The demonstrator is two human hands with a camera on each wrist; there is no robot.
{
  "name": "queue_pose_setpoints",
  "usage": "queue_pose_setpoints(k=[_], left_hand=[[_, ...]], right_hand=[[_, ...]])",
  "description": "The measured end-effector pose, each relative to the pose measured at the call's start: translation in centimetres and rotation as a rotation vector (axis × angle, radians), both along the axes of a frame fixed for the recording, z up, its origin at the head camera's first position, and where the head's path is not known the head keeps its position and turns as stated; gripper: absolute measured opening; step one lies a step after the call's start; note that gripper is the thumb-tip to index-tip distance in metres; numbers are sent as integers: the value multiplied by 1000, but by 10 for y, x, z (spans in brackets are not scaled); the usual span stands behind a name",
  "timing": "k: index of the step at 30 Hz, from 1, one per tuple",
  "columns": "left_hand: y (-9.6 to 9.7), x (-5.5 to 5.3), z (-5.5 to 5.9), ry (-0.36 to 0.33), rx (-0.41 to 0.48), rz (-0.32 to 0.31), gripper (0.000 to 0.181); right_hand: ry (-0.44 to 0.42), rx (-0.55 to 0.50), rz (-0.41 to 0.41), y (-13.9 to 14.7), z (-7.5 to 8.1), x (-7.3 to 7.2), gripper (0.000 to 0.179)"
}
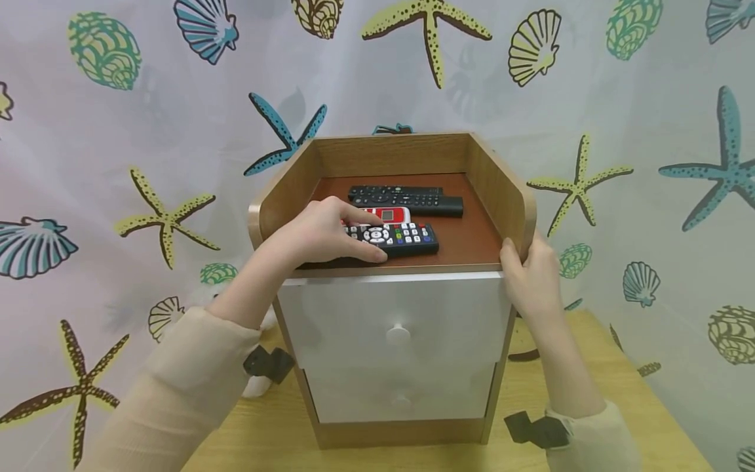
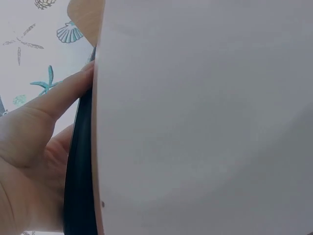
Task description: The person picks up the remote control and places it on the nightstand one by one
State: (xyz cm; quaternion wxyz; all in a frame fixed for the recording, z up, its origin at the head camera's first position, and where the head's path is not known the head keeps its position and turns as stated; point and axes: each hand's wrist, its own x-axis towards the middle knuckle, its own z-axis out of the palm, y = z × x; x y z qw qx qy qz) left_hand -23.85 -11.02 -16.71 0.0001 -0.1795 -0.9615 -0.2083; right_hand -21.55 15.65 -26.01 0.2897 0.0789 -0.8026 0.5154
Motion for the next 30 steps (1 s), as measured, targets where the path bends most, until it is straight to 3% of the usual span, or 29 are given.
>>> queue_pose_setpoints(k=[7,14,24,30], left_hand=[[-3,-11,0,13,-5,-16,57],[-5,-15,-1,10,3,-29,57],[-7,-10,0,82,-9,-6,57],[-14,-4,0,105,56,25,59]], right_hand=[[-13,-11,5,-1,0,2,39],[-20,-14,11,-1,2,2,39],[-14,-7,-3,-1,3,2,39],[-29,-8,-1,-1,2,2,39]])
